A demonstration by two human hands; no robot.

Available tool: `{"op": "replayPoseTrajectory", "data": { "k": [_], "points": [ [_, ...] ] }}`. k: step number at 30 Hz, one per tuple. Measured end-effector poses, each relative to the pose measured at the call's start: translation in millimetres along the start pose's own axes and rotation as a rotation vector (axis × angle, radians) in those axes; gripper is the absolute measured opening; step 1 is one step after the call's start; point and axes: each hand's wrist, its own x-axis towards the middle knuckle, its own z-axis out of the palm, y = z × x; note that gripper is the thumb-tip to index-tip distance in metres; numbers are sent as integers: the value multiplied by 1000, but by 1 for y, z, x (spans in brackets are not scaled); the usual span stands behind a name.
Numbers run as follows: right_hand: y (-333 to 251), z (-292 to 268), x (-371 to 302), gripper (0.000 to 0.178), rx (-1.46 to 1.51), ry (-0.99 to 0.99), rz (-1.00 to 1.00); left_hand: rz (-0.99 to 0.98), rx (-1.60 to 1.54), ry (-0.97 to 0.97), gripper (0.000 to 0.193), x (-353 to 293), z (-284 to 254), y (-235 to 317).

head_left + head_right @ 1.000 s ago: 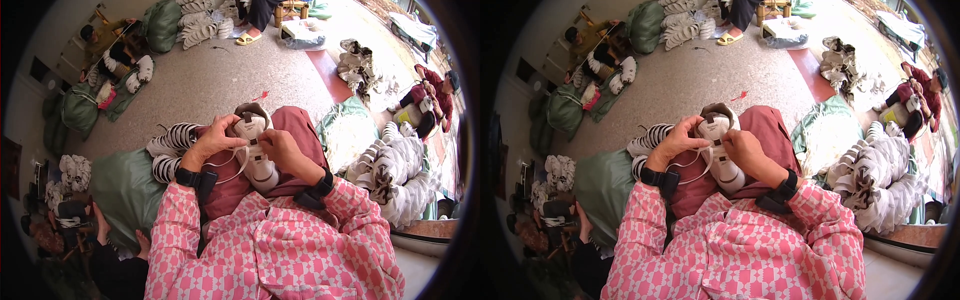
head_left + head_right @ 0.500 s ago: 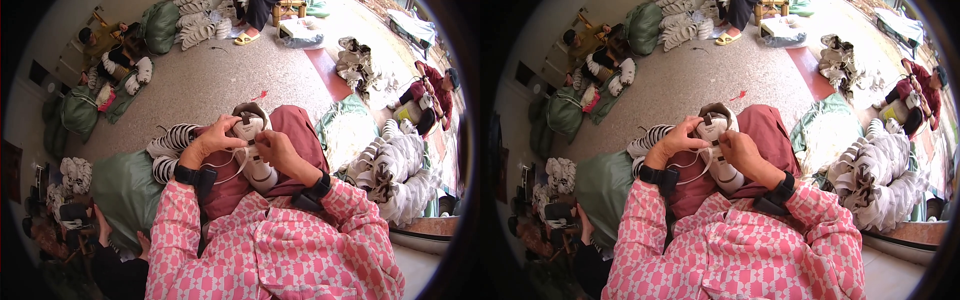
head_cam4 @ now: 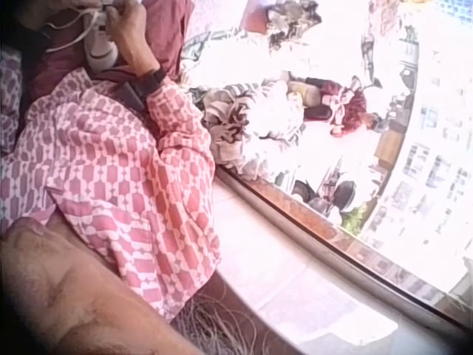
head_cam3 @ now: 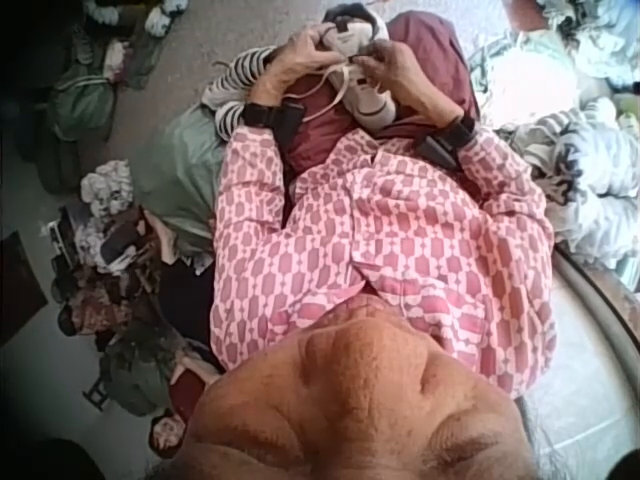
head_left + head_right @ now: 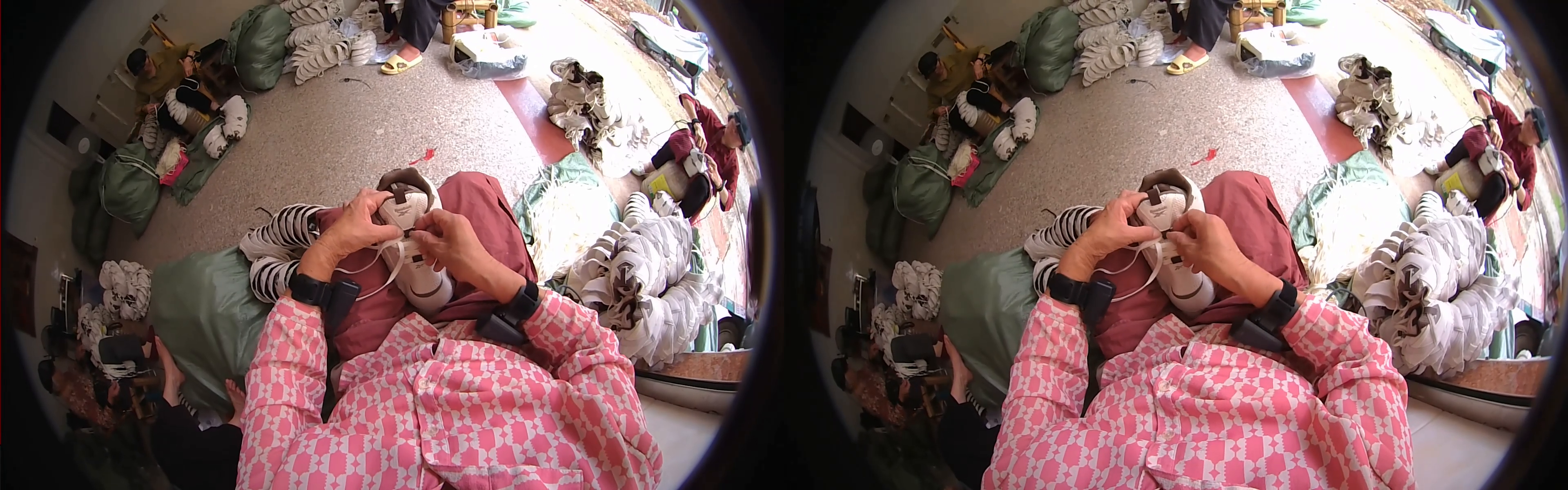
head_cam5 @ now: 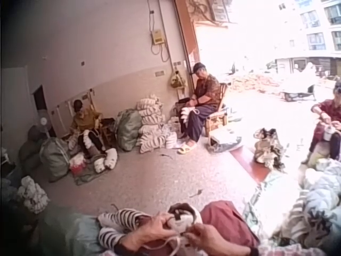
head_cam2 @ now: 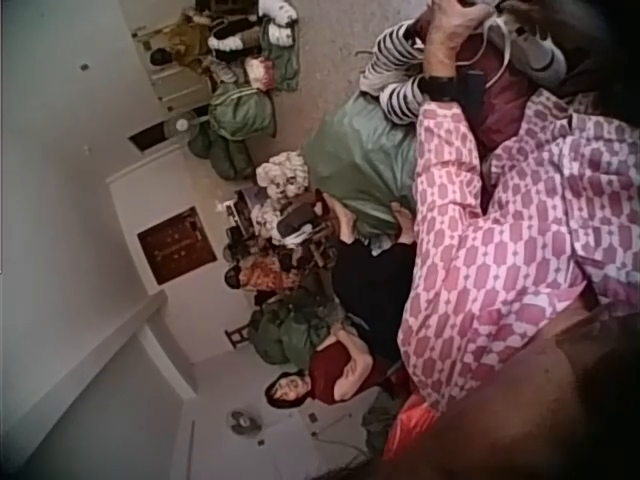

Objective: The recorder is lacing up a white shoe while sitting in a workshop area with other workers.

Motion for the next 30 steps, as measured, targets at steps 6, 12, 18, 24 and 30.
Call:
{"op": "replayPoseTrajectory", "data": {
  "k": [6,12,18,24,30],
  "points": [
    [15,4,3,15,248,53,-26,-57,209,43,79,2,7,6],
    [19,2,6,14,315,24,-36,-64,200,30,72,2,4,8],
    [24,-8,0,18,433,57,-66,-143,-435,-225,32,9,-9,17],
    [21,-91,-6,17,887,373,-140,-107,-424,-176,28,8,-6,9],
    [67,-281,-17,10,1622,581,-265,-98,-440,-135,28,8,-1,7]
  ]
}}
